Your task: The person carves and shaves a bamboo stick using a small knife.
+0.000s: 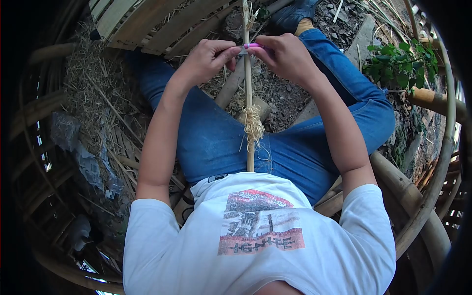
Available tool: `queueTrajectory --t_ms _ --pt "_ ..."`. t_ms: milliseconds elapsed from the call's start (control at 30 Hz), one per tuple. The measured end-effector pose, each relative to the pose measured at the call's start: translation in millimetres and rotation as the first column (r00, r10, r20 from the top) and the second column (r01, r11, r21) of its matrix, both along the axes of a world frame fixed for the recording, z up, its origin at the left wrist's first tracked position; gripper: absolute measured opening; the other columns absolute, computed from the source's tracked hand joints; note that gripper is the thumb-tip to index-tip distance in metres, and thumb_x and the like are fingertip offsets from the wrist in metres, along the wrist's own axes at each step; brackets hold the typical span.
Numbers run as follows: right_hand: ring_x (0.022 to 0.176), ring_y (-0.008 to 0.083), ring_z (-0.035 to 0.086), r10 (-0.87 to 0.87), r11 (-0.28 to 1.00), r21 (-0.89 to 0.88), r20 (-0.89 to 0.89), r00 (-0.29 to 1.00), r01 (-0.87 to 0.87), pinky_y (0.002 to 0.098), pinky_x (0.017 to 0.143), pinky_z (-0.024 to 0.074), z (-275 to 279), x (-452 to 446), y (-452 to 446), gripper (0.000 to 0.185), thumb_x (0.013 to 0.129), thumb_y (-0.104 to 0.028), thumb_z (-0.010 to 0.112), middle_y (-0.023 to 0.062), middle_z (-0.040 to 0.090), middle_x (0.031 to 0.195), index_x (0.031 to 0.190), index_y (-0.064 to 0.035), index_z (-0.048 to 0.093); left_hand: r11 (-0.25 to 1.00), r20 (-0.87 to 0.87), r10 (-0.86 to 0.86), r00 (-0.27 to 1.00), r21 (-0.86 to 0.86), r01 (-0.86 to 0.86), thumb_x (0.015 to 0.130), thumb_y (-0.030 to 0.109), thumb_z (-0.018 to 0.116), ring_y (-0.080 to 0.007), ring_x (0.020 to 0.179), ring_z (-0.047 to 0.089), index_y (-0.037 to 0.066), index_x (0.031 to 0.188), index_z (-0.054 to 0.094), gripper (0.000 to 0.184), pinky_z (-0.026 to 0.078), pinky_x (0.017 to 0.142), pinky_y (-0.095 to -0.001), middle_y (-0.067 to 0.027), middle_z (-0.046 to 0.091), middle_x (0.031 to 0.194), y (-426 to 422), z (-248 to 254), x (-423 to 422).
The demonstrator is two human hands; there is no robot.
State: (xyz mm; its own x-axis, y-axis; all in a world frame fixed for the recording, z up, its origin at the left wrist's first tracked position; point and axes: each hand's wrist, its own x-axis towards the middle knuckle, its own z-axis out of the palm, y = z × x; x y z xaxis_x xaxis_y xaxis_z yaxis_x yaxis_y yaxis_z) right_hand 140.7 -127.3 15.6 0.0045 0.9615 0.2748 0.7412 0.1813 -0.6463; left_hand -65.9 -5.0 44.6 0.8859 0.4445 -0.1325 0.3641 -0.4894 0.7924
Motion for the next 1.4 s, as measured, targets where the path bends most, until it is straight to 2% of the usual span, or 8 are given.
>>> queueTrajectory --t_ms 200,267,400,767,967,1100,1233,1400 --pt "0.063 0.0354 0.066 -0.068 0.994 0.089 0.008 0.998 0.067 0.045 0.06 0.0517 -5.7 4.4 14.6 0.027 0.097 -0.037 0.066 0.0139 0.064 0.063 0.096 -0.0117 0.076 0.999 0.041 -0.01 0.999 0.032 0.009 0.104 0.027 0.06 -0.0136 0.065 0.064 0.001 0.096 0.073 0.03 0.05 0.066 -0.0319 -0.0054 0.071 0.07 19.1 -4.4 11.7" --pt "0.064 0.0363 0.065 -0.006 1.0 -0.014 -0.041 0.999 0.006 0.0446 0.061 0.0516 -1.2 5.1 9.7 0.027 0.097 -0.036 0.066 0.0156 0.063 0.064 0.098 -0.011 0.076 0.995 -0.032 -0.009 0.999 0.102 0.012 0.105 0.025 0.057 -0.0132 0.071 0.066 -0.001 0.096 0.071 0.031 0.052 0.072 -0.031 -0.0055 0.071 0.072 11.9 1.7 9.3" --pt "0.064 0.0378 0.065 0.066 0.986 -0.15 -0.07 0.995 -0.076 0.0442 0.061 0.0513 10.9 0.2 -2.6 0.028 0.098 -0.036 0.065 0.0185 0.062 0.064 0.102 -0.01 0.077 0.998 0.074 -0.023 0.997 0.055 0.019 0.103 0.028 0.06 -0.0158 0.061 0.063 0.005 0.1 0.075 0.028 0.049 0.063 -0.0332 -0.0051 0.071 0.068 -1.0 -9.7 -0.9" --pt "0.06 0.0346 0.065 -0.087 0.989 0.125 0.06 0.994 0.079 0.0437 0.056 0.0494 -5.8 5.3 15.3 0.029 0.097 -0.038 0.066 0.0127 0.062 0.061 0.092 -0.0105 0.074 0.997 0.08 0.05 0.996 0.051 -0.054 0.102 0.028 0.062 -0.0136 0.06 0.064 0.005 0.1 0.076 0.027 0.049 0.061 -0.0322 -0.0052 0.07 0.067 16.7 -10.1 13.0" --pt "0.052 0.0298 0.057 0.04 0.995 -0.079 -0.176 0.984 -0.055 0.0402 0.053 0.0442 -11.9 5.5 5.4 0.026 0.099 -0.032 0.065 0.0153 0.058 0.061 0.1 -0.0083 0.076 0.995 -0.011 0.012 1.0 0.103 -0.011 0.102 0.027 0.062 -0.0141 0.061 0.067 0.006 0.102 0.077 0.026 0.051 0.062 -0.032 -0.0055 0.07 0.065 3.6 1.1 8.0" --pt "0.05 0.0282 0.053 0.085 0.984 -0.142 -0.179 0.98 -0.111 0.039 0.053 0.0431 0.8 -1.8 -9.2 0.025 0.1 -0.03 0.065 0.0155 0.057 0.061 0.1 -0.0075 0.075 0.999 -0.025 -0.032 0.999 -0.006 0.032 0.102 0.024 0.061 -0.0159 0.06 0.068 0.006 0.104 0.077 0.024 0.051 0.063 -0.0315 -0.0067 0.07 0.065 -12.4 6.2 -3.0" --pt "0.052 0.0313 0.057 0.073 0.976 -0.186 -0.197 0.978 -0.11 0.0408 0.055 0.045 3.0 -11.0 -27.3 0.024 0.099 -0.03 0.066 0.0155 0.059 0.061 0.096 -0.0077 0.074 0.999 0.019 -0.033 0.999 0.018 0.032 0.101 0.021 0.061 -0.0184 0.06 0.068 0.005 0.101 0.077 0.023 0.052 0.063 -0.0329 -0.0072 0.07 0.063 -26.6 2.0 -13.0" --pt "0.058 0.0354 0.062 0.026 0.995 -0.096 -0.118 0.993 -0.038 0.0432 0.055 0.0472 0.1 -12.7 -25.5 0.026 0.097 -0.033 0.067 0.0148 0.061 0.061 0.092 -0.0086 0.073 0.999 0.028 -0.036 0.999 -0.009 0.036 0.101 0.024 0.062 -0.017 0.061 0.068 0.005 0.099 0.077 0.025 0.052 0.064 -0.0331 -0.0064 0.071 0.066 -19.7 1.1 -10.0"
